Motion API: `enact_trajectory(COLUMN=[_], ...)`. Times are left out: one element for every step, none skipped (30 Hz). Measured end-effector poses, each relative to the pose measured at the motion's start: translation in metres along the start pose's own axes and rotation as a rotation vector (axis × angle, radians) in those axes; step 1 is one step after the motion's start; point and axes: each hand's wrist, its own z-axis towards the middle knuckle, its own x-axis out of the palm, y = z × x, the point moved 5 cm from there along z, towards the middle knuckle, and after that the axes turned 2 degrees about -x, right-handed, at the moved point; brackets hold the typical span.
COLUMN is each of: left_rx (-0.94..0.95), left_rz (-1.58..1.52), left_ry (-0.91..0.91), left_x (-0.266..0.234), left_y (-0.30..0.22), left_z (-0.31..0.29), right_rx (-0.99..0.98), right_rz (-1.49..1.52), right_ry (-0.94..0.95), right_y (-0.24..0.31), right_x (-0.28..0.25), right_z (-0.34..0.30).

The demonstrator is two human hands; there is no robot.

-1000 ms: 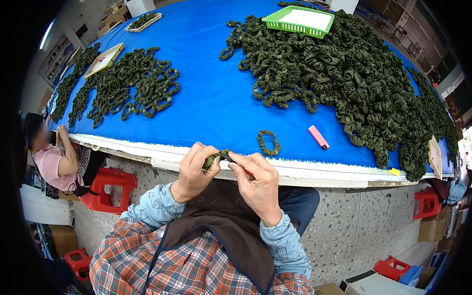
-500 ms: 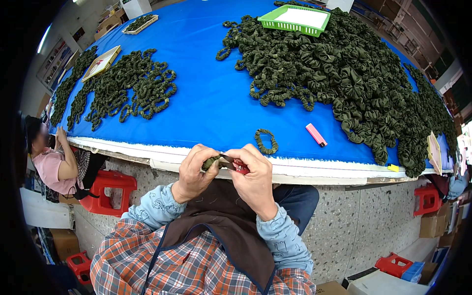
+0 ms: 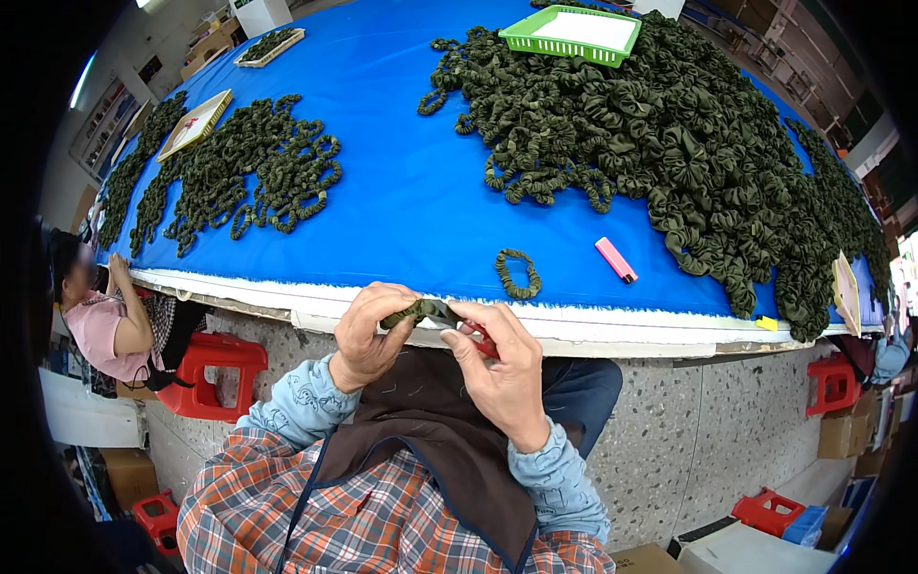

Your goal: Inspecting and cleaning small green ring-shaped plastic components at a workbench.

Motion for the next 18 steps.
enact_trajectory(left_rx=[0.001, 0.002, 0.004, 0.006, -0.050, -0.105, -0.160, -0.215, -0.295, -0.360, -0.460, -0.560, -0.637, -0.586, -0.532, -0.524, -0.396, -0.255], left_rz=[-0.003, -0.005, -0.007, -0.009, -0.009, -0.009, -0.011, -0.013, 0.038, 0.026, -0.008, -0.043, 0.004, 0.160, 0.314, 0.307, 0.629, 0.946], left_ry=[-0.005, -0.011, -0.017, -0.017, -0.001, 0.016, 0.033, 0.050, 0.054, 0.013, -0.132, -0.275, -0.307, -0.309, -0.311, -0.308, -0.266, -0.221], left_x=[0.001, 0.001, 0.000, 0.000, 0.000, -0.002, -0.004, -0.007, -0.017, -0.031, -0.051, -0.073, -0.100, -0.127, -0.141, -0.139, -0.137, -0.132], left_y=[-0.001, -0.002, -0.002, -0.003, -0.001, 0.002, 0.006, 0.012, 0.028, 0.052, 0.068, 0.086, 0.109, 0.128, 0.139, 0.141, 0.134, 0.127], left_z=[0.000, 0.000, 0.000, 0.000, -0.001, -0.004, -0.006, -0.007, -0.011, -0.016, -0.009, 0.002, 0.013, 0.026, 0.034, 0.037, 0.045, 0.052], right_rx=[-0.042, -0.084, -0.126, -0.128, -0.104, -0.079, -0.055, -0.031, 0.059, 0.148, 0.146, 0.192, 0.237, 0.234, 0.256, 0.276, 0.296, 0.316], right_rz=[-0.037, -0.074, -0.110, -0.112, -0.094, -0.076, -0.059, -0.043, 0.040, 0.125, 0.118, 0.123, 0.131, 0.127, 0.099, 0.074, 0.051, 0.029], right_ry=[0.026, 0.053, 0.081, 0.079, 0.078, 0.076, 0.074, 0.072, -0.006, -0.083, -0.094, -0.150, -0.207, -0.217, -0.227, -0.235, -0.245, -0.255], right_y=[0.001, 0.002, 0.003, 0.002, -0.002, -0.005, -0.010, -0.014, -0.024, -0.035, -0.043, -0.054, -0.064, -0.069, -0.075, -0.083, -0.089, -0.092], right_x=[0.002, 0.005, 0.007, 0.006, 0.005, 0.003, 0.002, 0.000, -0.008, -0.017, -0.027, -0.043, -0.057, -0.067, -0.077, -0.084, -0.089, -0.092], right_z=[-0.001, -0.003, -0.004, -0.004, -0.004, -0.005, -0.005, -0.005, -0.004, -0.004, -0.003, -0.001, -0.001, -0.001, -0.003, -0.002, -0.001, 0.001])
